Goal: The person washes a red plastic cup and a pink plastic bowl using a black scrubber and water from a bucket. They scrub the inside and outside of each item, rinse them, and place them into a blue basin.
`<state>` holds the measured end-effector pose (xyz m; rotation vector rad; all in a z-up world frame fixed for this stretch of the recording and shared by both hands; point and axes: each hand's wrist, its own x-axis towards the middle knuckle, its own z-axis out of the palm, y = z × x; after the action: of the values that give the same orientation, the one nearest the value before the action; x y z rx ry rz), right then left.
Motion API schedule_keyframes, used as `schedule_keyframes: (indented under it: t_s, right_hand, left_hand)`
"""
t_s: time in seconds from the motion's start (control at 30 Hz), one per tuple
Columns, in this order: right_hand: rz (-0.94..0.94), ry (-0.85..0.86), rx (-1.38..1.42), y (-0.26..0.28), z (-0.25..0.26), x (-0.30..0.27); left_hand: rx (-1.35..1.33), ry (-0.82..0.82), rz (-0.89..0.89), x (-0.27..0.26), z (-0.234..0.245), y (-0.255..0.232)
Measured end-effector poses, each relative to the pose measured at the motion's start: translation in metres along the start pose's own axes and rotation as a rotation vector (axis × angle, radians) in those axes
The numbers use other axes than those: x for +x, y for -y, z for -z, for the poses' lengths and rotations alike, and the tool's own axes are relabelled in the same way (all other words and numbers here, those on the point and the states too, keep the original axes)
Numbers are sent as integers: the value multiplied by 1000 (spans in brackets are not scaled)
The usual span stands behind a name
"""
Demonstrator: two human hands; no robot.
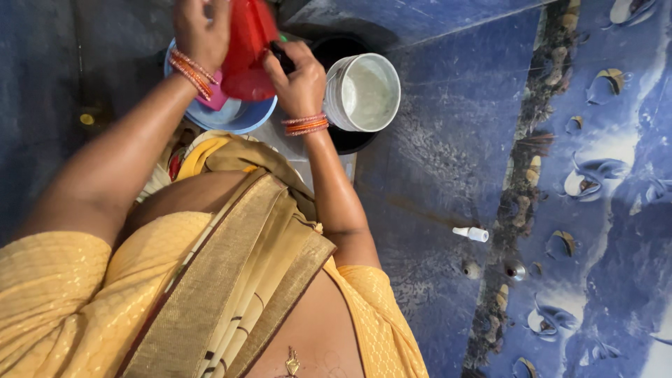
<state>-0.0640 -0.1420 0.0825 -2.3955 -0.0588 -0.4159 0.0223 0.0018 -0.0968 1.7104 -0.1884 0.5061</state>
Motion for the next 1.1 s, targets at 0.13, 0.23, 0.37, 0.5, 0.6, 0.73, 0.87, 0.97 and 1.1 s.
schedule_keyframes:
  t_s: [0.13, 0.23, 0.37, 0.5, 0.6, 0.73, 0.87, 0.97, 1.1]
  right_hand:
    - [-56, -44, -1, -7, -10, -8]
    - [3, -108, -10, -4, -18, -9]
    - [30, -121, -31, 1, -30, -12]
    - [-33, -112, 162, -14, -24, -12]
    - [-322, -132, 759, -29, -5, -2]
    - [-213, -95, 733, -27, 6, 13]
    - [146, -49, 54, 9, -32, 21]
    - [340, 18, -237, 30, -30, 14]
    - [458, 133, -373, 32, -23, -6]
  left_hand:
    - [-982, 8, 577, 7, -15, 2]
    - [-1275, 190, 887, 18, -5, -17]
    - [-1324, 440, 966, 34, 2, -56]
    - [-1397, 537, 965, 43, 20, -54]
    - [-1437, 517, 954, 38, 22, -44]
    - [-1659, 536, 923, 27, 12, -32]
    - [-1470, 560, 972, 25, 13, -47]
    - [-1326, 536, 617, 35, 12, -59]
    - [-1353, 461, 844, 43, 24, -58]
